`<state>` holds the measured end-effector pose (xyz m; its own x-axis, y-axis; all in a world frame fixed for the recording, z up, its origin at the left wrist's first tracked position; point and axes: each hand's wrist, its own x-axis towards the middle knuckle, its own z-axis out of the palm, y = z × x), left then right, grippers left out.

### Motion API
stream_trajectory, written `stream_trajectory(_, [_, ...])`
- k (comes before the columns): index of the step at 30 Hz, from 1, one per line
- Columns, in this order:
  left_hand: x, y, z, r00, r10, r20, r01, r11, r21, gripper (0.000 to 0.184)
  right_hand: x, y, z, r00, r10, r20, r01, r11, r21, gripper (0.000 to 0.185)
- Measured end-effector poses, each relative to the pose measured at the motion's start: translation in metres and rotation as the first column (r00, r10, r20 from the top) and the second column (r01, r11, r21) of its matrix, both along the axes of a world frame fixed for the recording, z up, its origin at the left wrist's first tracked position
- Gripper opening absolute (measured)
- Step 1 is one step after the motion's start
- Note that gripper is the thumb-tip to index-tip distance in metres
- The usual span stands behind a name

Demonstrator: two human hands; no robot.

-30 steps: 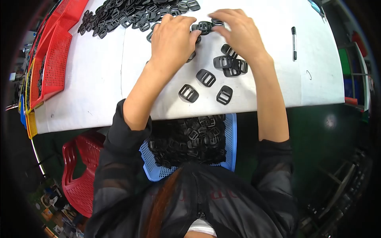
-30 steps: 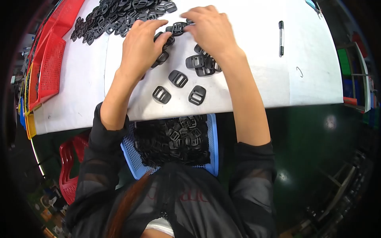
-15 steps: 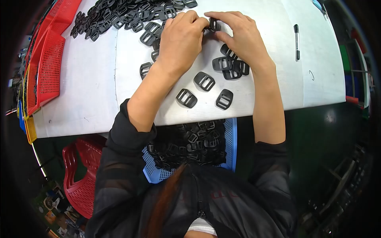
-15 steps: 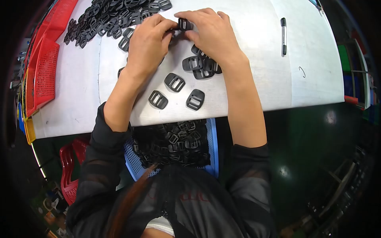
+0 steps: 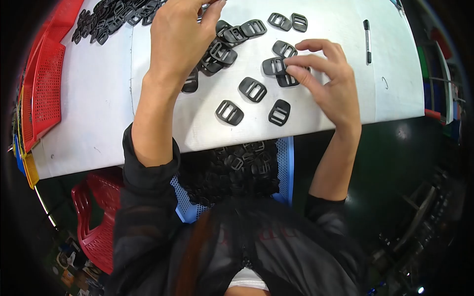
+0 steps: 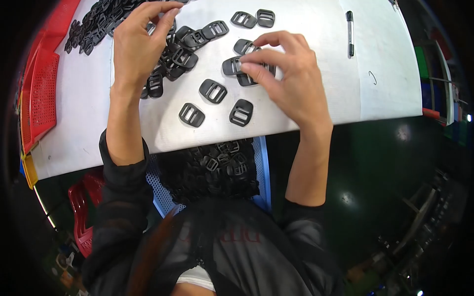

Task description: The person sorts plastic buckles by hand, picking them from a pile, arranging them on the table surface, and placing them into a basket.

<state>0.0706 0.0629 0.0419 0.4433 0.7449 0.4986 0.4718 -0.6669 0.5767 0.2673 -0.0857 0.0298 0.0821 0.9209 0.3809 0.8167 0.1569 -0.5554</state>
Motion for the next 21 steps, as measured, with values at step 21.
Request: stream_trajectory(21, [-0.003, 0.006, -0.003, 0.997, 0.002, 0.083, -0.006, 0.999, 0.046, 0.01, 0.008, 0.043, -0.028, 0.99, -0.086, 0.114, 0.099, 0.989, -0.108, 0.049])
